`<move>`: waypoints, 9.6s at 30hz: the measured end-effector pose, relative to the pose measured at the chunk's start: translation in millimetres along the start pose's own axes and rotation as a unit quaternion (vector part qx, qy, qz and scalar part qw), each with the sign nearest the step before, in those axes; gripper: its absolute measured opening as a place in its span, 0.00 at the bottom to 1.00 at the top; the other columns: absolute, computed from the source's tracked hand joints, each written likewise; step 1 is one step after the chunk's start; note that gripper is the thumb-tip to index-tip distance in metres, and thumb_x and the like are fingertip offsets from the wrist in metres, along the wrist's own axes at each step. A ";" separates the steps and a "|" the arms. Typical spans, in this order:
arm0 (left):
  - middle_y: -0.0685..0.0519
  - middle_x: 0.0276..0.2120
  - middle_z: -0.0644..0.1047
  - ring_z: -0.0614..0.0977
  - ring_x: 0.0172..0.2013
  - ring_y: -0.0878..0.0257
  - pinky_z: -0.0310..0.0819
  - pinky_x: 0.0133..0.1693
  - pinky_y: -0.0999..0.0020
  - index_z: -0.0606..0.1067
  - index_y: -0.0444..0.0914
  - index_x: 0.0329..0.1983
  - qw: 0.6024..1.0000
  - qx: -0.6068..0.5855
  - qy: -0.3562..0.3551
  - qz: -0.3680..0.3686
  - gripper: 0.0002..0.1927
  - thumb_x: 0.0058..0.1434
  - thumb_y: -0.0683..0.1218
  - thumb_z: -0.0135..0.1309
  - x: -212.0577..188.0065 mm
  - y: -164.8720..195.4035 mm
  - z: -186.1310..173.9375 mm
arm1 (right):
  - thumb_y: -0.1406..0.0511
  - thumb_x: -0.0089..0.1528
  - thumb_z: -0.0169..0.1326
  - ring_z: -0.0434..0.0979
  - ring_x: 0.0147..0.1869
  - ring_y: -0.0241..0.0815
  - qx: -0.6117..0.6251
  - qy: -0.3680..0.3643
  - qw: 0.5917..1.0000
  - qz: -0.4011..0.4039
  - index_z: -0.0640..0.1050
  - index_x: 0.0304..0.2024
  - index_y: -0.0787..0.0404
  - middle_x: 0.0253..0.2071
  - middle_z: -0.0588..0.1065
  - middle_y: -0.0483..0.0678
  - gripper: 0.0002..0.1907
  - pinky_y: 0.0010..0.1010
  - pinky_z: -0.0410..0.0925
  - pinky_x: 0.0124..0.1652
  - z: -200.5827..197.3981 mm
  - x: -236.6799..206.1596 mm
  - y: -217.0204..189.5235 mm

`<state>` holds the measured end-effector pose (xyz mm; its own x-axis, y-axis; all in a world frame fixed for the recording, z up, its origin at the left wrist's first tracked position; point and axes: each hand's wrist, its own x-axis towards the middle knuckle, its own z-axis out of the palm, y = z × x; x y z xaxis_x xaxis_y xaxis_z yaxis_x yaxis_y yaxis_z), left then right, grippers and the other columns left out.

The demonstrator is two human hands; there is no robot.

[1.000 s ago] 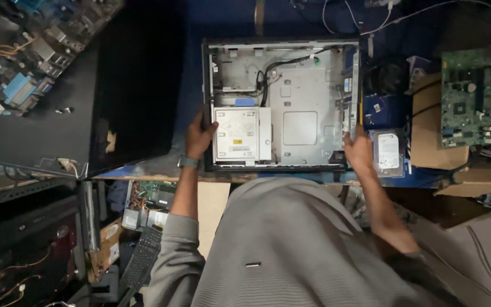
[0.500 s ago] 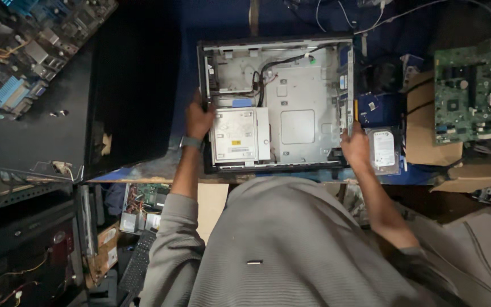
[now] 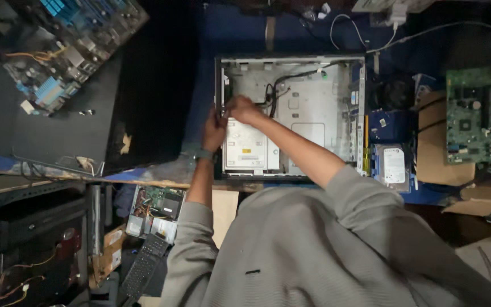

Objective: The person installs an optical drive into a desktop computer case. They slide the drive into a front bay, connect a power cable, and secure the drive with a metal bracket. The person then removes the drive and bracket, reinserts the drive, and repeats the bracket installation.

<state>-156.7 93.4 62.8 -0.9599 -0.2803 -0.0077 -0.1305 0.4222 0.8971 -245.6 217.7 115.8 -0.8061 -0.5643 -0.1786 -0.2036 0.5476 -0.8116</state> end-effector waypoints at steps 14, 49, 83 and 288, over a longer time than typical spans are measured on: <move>0.29 0.57 0.74 0.76 0.58 0.37 0.72 0.57 0.52 0.58 0.30 0.73 0.993 0.092 -0.034 -0.068 0.33 0.69 0.48 0.51 1.4 18.8 -5.8 | 0.63 0.52 0.61 0.84 0.42 0.53 0.093 0.031 0.965 0.241 0.83 0.33 0.67 0.36 0.81 0.60 0.13 0.40 0.73 0.42 -7.5 10.0 -19.4; 0.35 0.44 0.81 0.84 0.45 0.41 0.78 0.44 0.53 0.77 0.33 0.52 0.995 0.102 -0.001 -0.013 0.25 0.56 0.51 0.65 57.0 6.2 -14.9 | 0.66 0.62 0.59 0.84 0.45 0.49 0.058 0.115 0.992 0.000 0.82 0.44 0.63 0.43 0.82 0.54 0.10 0.35 0.74 0.46 -30.7 -35.4 49.7; 0.33 0.41 0.80 0.82 0.43 0.36 0.78 0.45 0.46 0.81 0.33 0.40 0.948 0.309 -0.040 -0.067 0.19 0.52 0.51 0.64 156.6 46.2 19.2 | 0.72 0.63 0.56 0.81 0.44 0.53 -0.071 0.355 0.928 0.090 0.81 0.47 0.65 0.44 0.79 0.57 0.11 0.38 0.72 0.44 -153.3 -247.5 152.2; 0.50 0.80 0.50 0.47 0.79 0.59 0.35 0.77 0.62 0.50 0.37 0.80 0.966 -0.243 -0.069 0.050 0.36 0.78 0.62 0.35 173.8 38.3 27.5 | 0.59 0.58 0.62 0.80 0.42 0.59 -0.265 -0.173 0.949 -0.005 0.74 0.42 0.63 0.41 0.79 0.55 0.17 0.49 0.73 0.39 -6.0 -243.1 134.5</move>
<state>-335.3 84.5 83.6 -0.9899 -0.1278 0.0612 0.0646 -0.0227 0.9977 -80.4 432.2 53.4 -0.5913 -0.6897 -0.4179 -0.5344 0.7233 -0.4375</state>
